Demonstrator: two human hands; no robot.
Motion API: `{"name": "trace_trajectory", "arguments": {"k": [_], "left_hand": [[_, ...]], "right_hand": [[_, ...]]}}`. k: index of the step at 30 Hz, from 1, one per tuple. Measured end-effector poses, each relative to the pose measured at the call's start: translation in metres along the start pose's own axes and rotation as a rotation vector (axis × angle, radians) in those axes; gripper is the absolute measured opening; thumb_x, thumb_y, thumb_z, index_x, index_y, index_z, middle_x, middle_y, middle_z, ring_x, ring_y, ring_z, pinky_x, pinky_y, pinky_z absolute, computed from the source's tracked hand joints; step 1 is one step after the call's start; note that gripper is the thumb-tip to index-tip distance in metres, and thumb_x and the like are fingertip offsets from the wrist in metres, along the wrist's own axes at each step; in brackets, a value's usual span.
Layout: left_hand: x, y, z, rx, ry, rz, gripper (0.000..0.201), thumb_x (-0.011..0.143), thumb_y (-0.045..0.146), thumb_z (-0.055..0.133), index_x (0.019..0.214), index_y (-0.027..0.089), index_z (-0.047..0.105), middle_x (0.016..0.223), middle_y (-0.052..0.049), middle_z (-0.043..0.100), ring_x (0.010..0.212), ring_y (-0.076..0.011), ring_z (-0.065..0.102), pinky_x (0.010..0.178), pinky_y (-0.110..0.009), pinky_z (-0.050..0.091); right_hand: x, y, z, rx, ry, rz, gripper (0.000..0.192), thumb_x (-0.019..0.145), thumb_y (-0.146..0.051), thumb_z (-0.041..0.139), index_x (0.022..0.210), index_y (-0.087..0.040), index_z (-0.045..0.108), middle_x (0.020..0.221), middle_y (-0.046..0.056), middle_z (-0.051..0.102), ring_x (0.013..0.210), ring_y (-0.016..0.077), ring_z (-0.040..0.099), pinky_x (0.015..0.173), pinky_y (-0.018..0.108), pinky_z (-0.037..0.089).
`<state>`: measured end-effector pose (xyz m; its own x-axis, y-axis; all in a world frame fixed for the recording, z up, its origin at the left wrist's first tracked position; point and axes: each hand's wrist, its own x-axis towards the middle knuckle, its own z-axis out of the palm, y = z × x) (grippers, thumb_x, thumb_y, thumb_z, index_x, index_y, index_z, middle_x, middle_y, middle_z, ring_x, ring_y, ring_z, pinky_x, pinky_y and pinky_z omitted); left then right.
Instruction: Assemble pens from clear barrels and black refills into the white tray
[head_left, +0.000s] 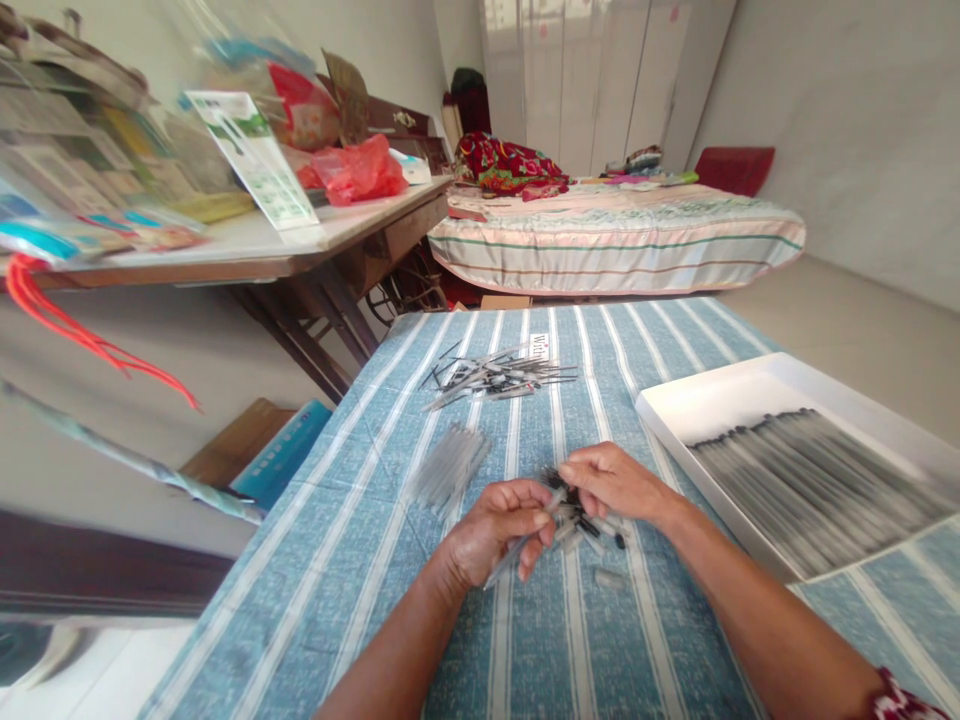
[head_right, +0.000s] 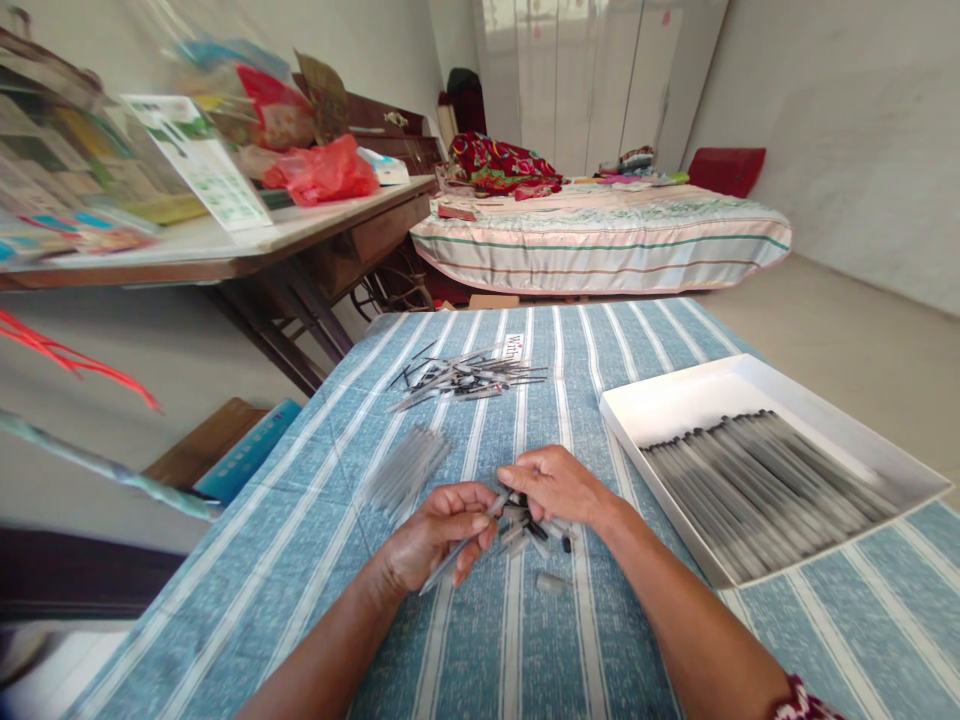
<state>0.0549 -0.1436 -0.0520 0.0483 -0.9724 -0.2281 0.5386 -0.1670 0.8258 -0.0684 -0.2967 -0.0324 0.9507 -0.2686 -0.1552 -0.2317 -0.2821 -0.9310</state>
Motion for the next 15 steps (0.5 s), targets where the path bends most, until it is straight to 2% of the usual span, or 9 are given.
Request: {"name": "trace_trajectory", "arguments": {"k": [2,7,10,15], "left_hand": [[0.0000,0.0000,0.0000,-0.002,-0.002,-0.007,0.018,0.071,0.020,0.064,0.085,0.012,0.057,0.062,-0.002,0.061,0.034,-0.0079,0.049,0.031,-0.019,0.039],[0.0001,-0.0011,-0.0016,0.003,-0.008,-0.016,0.017,0.071,0.020,0.063,0.085,0.012,0.057,0.063,-0.002,0.062,0.034,-0.0078,0.050,0.031,-0.018,0.040],[0.0004,-0.0019,-0.0023,0.006,-0.004,-0.009,0.017,0.072,0.020,0.063,0.086,0.012,0.057,0.063,-0.002,0.062,0.035,-0.0080,0.050,0.031,-0.019,0.041],[0.0015,-0.0009,0.0002,0.038,0.021,0.025,0.016,0.071,0.020,0.063,0.083,0.011,0.058,0.061,-0.003,0.062,0.034,-0.0085,0.050,0.031,-0.018,0.041]], "right_hand": [[0.0001,-0.0002,-0.0002,0.049,-0.032,-0.034,0.037,0.077,-0.051,0.052,0.070,-0.015,0.054,0.049,-0.002,0.057,0.040,0.0070,0.050,0.041,0.017,0.038],[0.0006,0.0014,0.0003,0.035,-0.021,0.041,0.045,0.080,-0.055,0.044,0.061,-0.015,0.050,0.040,-0.003,0.051,0.033,0.0062,0.045,0.036,0.016,0.035],[0.0006,0.0029,0.0012,0.081,-0.040,-0.012,0.036,0.077,-0.050,0.052,0.069,-0.015,0.053,0.047,-0.003,0.056,0.039,0.0066,0.050,0.040,0.016,0.039],[0.0014,0.0039,0.0021,0.088,-0.046,0.018,0.039,0.079,-0.050,0.049,0.059,-0.016,0.046,0.040,-0.004,0.052,0.033,0.0060,0.044,0.037,0.016,0.035]]}}
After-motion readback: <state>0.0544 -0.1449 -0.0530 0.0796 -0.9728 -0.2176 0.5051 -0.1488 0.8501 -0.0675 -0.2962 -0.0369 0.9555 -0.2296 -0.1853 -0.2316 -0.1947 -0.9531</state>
